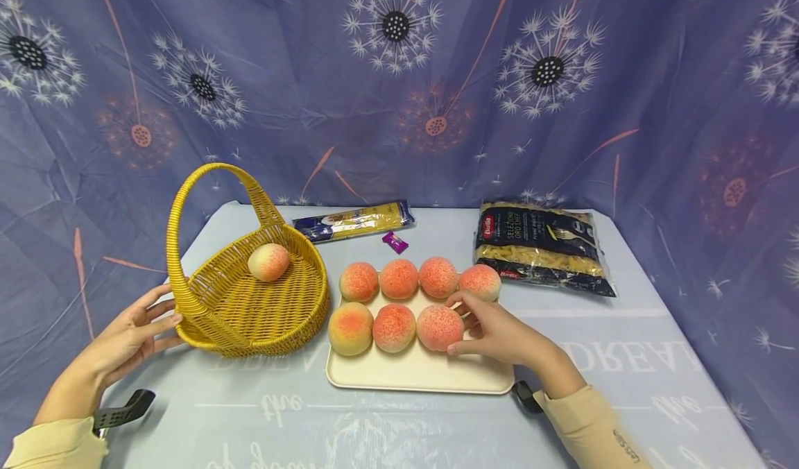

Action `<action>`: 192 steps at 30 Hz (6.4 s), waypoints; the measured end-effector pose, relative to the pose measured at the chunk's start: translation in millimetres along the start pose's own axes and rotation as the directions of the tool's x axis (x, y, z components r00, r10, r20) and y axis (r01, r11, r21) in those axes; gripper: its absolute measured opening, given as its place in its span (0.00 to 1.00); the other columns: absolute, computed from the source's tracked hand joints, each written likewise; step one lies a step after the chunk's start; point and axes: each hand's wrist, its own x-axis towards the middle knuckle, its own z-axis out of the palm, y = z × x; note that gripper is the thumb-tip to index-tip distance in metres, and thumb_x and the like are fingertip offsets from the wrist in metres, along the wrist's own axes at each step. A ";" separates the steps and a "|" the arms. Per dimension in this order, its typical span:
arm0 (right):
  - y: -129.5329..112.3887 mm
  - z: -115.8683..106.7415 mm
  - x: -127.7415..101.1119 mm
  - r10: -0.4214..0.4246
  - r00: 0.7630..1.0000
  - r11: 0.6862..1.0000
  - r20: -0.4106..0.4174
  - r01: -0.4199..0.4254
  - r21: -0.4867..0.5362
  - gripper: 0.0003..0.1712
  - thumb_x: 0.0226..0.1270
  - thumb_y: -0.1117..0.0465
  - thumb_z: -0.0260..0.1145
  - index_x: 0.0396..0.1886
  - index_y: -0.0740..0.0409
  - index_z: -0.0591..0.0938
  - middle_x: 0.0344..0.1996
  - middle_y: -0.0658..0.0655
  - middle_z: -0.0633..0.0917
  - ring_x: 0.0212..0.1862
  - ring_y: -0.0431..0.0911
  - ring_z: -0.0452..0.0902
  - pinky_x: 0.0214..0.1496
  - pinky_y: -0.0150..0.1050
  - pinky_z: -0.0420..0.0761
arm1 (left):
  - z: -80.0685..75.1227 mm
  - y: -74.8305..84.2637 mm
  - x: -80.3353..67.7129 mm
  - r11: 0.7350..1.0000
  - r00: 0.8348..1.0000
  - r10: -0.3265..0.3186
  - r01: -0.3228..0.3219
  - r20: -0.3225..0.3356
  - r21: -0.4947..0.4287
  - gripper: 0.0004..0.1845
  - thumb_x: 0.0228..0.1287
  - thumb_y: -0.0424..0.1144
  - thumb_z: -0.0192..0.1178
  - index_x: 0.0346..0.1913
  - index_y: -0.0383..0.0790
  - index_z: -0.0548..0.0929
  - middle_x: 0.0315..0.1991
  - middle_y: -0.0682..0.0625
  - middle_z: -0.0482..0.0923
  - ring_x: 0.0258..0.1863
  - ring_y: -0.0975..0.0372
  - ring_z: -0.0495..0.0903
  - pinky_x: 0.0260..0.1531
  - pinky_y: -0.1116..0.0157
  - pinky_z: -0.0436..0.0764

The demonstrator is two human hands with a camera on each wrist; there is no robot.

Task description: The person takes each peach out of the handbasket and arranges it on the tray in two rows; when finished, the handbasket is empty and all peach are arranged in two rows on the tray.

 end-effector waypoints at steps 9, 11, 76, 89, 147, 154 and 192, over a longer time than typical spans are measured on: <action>-1.2 -1.2 0.1 -0.003 1.000 1.000 -0.005 0.003 -0.022 0.43 0.63 0.44 0.82 0.72 0.52 0.73 0.57 0.56 0.86 0.55 0.42 0.84 0.55 0.39 0.90 | -0.7 0.7 0.0 1.000 1.000 0.011 -0.011 0.008 -0.002 0.37 0.83 0.21 0.46 0.85 0.55 0.59 0.66 0.60 0.77 0.59 0.66 0.86 0.53 0.60 0.92; -0.6 -1.4 -0.3 -0.010 1.000 1.000 -0.008 0.010 -0.027 0.43 0.63 0.44 0.82 0.72 0.52 0.73 0.57 0.56 0.86 0.54 0.42 0.84 0.54 0.40 0.90 | -0.4 0.8 0.3 1.000 1.000 0.010 -0.010 0.007 0.000 0.37 0.83 0.21 0.46 0.85 0.55 0.59 0.66 0.60 0.77 0.59 0.66 0.86 0.52 0.60 0.92; -163.2 -11.8 233.8 -0.209 0.953 0.972 0.218 0.227 -0.061 0.40 0.77 0.46 0.71 0.82 0.42 0.65 0.76 0.57 0.74 0.74 0.55 0.77 0.73 0.49 0.82 | -3.4 -2.3 1.6 1.000 1.000 -0.001 0.000 -0.001 -0.021 0.36 0.82 0.21 0.47 0.84 0.56 0.60 0.65 0.59 0.78 0.59 0.65 0.86 0.52 0.59 0.92; -179.5 34.2 282.8 -0.180 0.934 0.970 0.310 0.220 -0.101 0.41 0.78 0.45 0.70 0.82 0.51 0.64 0.77 0.64 0.72 0.74 0.59 0.76 0.72 0.48 0.81 | -1.7 -1.9 2.1 0.999 1.000 -0.002 0.001 -0.009 -0.032 0.36 0.82 0.21 0.47 0.83 0.56 0.61 0.64 0.59 0.79 0.58 0.65 0.86 0.52 0.59 0.92; -205.1 105.3 307.0 0.035 0.869 0.938 0.494 0.142 -0.316 0.33 0.75 0.49 0.73 0.75 0.45 0.74 0.67 0.52 0.79 0.62 0.44 0.76 0.61 0.35 0.78 | -1.6 -3.0 3.9 0.997 0.999 0.037 -0.036 0.008 -0.071 0.36 0.82 0.20 0.44 0.83 0.56 0.62 0.64 0.57 0.80 0.57 0.64 0.87 0.52 0.58 0.92; -207.2 91.7 302.3 0.008 0.863 0.935 0.506 0.174 -0.310 0.32 0.73 0.46 0.75 0.73 0.43 0.76 0.67 0.50 0.78 0.62 0.43 0.75 0.60 0.35 0.79 | -0.4 -3.0 4.5 0.997 0.999 0.033 -0.033 0.007 -0.067 0.36 0.82 0.20 0.44 0.83 0.56 0.61 0.65 0.57 0.80 0.58 0.64 0.87 0.52 0.58 0.92; -146.8 -85.2 135.8 -0.156 0.961 0.985 0.229 0.169 -0.038 0.37 0.70 0.50 0.78 0.76 0.37 0.75 0.69 0.48 0.79 0.51 0.46 0.90 0.59 0.48 0.88 | -1.6 -5.8 1.7 0.998 1.000 0.005 -0.004 0.003 -0.066 0.36 0.83 0.21 0.44 0.83 0.58 0.61 0.64 0.58 0.80 0.57 0.64 0.87 0.52 0.59 0.92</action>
